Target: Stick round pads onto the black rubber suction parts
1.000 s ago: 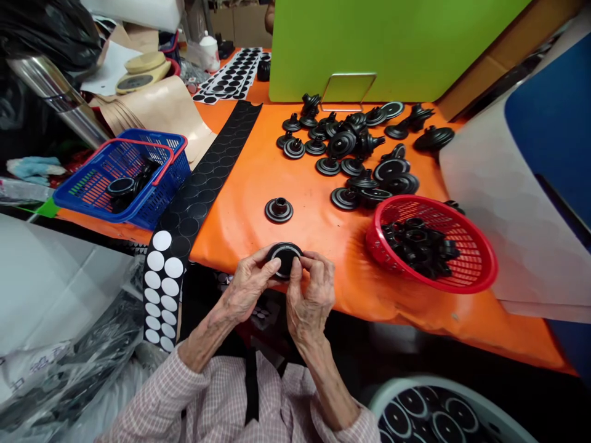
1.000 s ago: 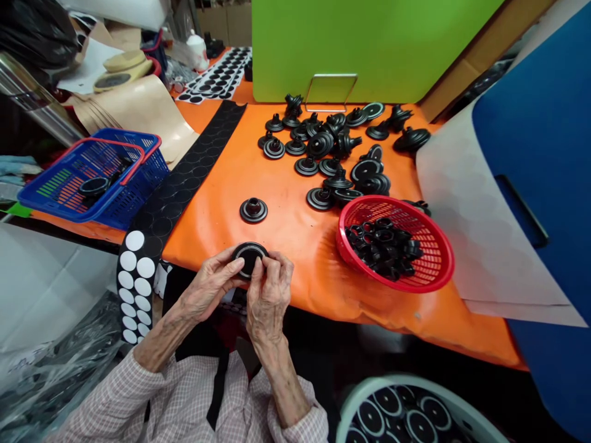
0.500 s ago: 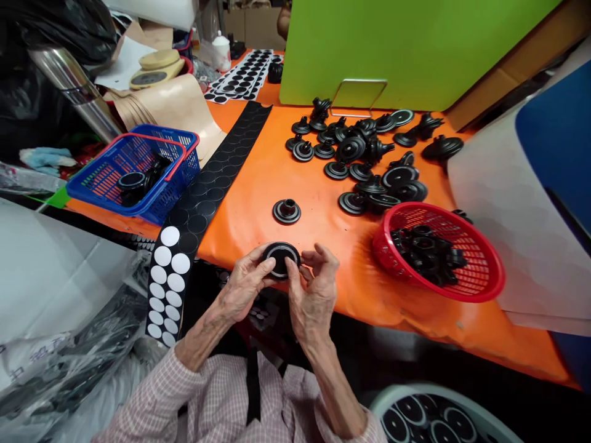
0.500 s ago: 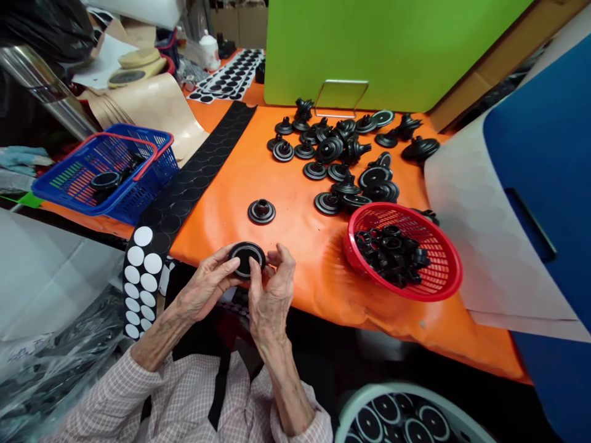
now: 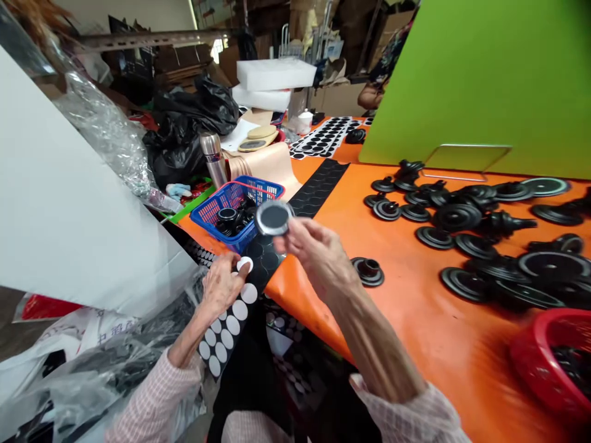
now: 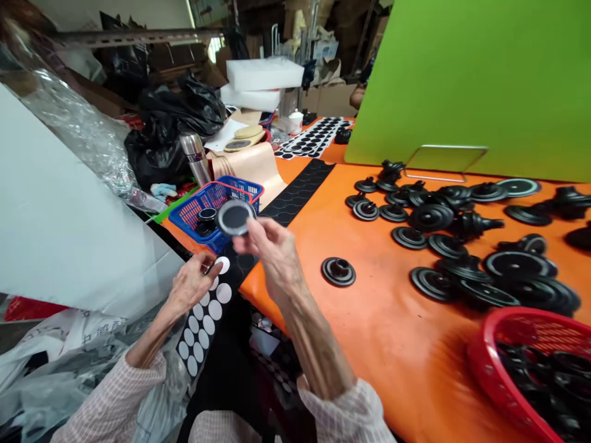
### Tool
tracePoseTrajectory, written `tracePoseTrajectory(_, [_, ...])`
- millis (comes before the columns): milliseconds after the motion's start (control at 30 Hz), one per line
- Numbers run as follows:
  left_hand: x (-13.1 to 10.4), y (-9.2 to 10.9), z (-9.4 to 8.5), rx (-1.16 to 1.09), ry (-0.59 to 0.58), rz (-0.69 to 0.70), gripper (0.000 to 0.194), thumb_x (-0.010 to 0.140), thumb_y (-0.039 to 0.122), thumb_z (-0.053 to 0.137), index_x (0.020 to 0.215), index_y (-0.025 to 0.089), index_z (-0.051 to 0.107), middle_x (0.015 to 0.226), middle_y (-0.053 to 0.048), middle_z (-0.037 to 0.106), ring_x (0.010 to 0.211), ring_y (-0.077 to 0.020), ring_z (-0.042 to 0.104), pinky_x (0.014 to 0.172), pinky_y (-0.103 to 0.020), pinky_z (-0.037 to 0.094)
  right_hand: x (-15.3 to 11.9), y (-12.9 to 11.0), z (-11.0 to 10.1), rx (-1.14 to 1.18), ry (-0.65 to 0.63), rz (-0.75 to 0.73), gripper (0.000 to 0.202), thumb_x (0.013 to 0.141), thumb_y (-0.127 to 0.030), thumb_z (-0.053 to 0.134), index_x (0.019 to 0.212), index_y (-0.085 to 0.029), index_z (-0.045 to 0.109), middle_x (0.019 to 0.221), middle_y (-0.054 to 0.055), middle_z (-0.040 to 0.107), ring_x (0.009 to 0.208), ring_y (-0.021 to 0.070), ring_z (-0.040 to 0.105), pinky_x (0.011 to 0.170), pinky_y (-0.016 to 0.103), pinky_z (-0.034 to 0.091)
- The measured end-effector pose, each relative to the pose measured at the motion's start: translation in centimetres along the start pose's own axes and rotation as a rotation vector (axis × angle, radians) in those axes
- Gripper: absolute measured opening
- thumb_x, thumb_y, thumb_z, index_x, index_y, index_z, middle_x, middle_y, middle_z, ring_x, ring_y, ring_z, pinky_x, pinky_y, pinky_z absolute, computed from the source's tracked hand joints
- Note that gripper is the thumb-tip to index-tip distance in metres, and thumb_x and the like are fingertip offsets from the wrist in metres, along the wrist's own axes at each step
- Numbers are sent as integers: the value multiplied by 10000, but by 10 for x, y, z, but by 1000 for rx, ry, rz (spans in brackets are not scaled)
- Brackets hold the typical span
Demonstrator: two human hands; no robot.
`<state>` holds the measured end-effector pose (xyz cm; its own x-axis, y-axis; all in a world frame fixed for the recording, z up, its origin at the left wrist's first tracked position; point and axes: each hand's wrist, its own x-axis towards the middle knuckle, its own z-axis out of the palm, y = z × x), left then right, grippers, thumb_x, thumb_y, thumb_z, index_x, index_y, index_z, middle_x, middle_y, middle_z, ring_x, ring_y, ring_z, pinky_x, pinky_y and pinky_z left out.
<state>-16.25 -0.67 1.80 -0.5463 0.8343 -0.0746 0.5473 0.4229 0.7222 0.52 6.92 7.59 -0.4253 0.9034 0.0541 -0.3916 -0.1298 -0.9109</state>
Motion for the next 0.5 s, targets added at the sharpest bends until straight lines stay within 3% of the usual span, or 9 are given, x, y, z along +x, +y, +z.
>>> tracePoseTrajectory(67, [13,-19,0,-144,18,-125,321,663,390,735,859,196,570,887,-47,597,928,-240,544,774,-331,395,16,-4,20,67,-48,-93,308,778,-466,663,914,-201,583,805,-6,622,686,126,637,692,307,539])
tracePoseTrajectory(167, [25,-32,5,-373,-142,-223,377,632,422,752,834,180,546,772,-19,572,785,-192,547,705,-301,405,12,24,23,-297,23,-223,215,866,-404,545,930,-204,591,859,24,610,775,160,634,772,374,540])
tracePoseTrajectory(233, [27,-30,5,-475,-284,-228,356,649,442,732,799,160,575,759,-25,592,732,-168,550,689,-290,422,-5,61,13,-678,91,-277,181,876,-332,500,890,-191,612,890,69,611,888,214,612,872,451,503])
tracePoseTrajectory(333, [24,-20,-1,-625,-508,-226,317,646,406,749,765,139,626,798,-40,632,739,-148,564,719,-274,441,-36,111,-2,-897,117,-309,224,893,-278,453,1039,-174,586,1151,150,573,1118,272,546,968,504,459])
tracePoseTrajectory(400, [21,-13,-4,-756,-609,-245,275,651,347,770,781,141,644,820,-30,641,762,-130,566,738,-251,435,-51,127,-4,-943,169,-334,250,911,-300,467,1116,-175,535,1278,169,501,1230,279,473,1005,509,442])
tracePoseTrajectory(500, [18,-9,-4,-945,-653,-299,244,658,260,787,825,150,647,835,-5,637,773,-103,562,746,-219,426,-61,126,1,-963,276,-356,256,915,-378,508,1081,-183,499,1267,172,489,1241,278,463,1006,513,443])
